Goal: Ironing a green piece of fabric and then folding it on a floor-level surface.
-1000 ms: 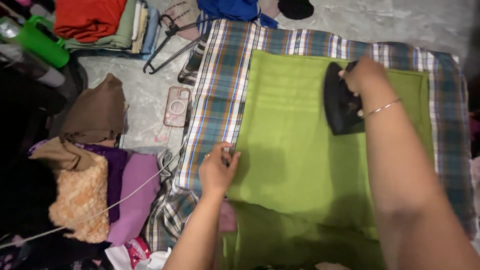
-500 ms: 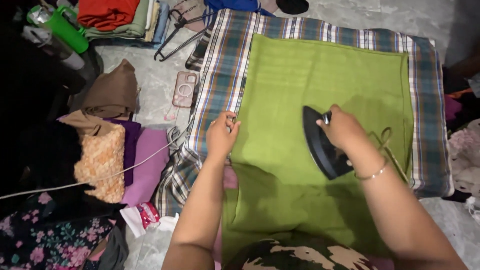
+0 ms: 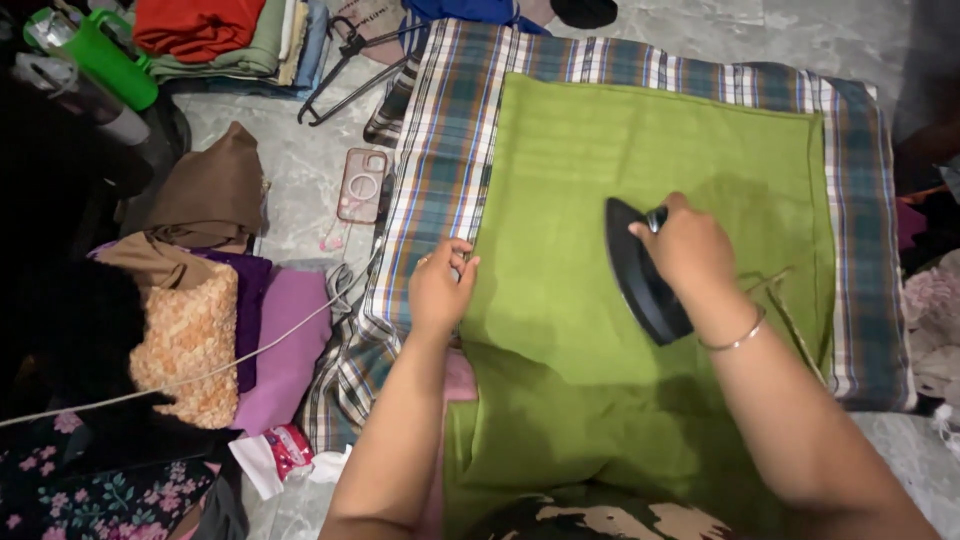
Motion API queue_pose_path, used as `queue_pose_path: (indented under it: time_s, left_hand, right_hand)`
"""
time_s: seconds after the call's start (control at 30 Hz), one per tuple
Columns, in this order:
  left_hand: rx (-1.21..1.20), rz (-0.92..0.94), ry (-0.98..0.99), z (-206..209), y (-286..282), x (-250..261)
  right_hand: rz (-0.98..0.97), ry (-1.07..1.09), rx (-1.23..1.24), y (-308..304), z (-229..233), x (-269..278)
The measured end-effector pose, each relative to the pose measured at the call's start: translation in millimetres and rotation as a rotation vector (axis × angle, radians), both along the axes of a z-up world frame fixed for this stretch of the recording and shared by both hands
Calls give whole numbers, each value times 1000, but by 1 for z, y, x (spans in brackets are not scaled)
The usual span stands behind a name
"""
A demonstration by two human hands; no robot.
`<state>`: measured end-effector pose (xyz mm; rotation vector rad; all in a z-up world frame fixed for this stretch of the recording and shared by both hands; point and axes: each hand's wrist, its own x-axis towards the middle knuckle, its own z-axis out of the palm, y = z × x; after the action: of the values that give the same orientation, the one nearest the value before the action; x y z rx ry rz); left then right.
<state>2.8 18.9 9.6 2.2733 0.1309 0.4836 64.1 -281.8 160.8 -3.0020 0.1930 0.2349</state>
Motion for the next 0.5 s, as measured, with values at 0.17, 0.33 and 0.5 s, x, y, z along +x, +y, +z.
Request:
queue_pose_path:
  time_s: [0.17,0.33,0.5]
  left_hand:
    - [46,23,-17,-12,0,5]
    - [64,4,110,-2,3,9]
    - [26,-19,207,7,6,10]
  right_hand:
    - [-34,-71,2,2,-10,83]
    - [-57,-118,-21,-3,-24,167]
    - [-19,-120,-19,-11,-26,230]
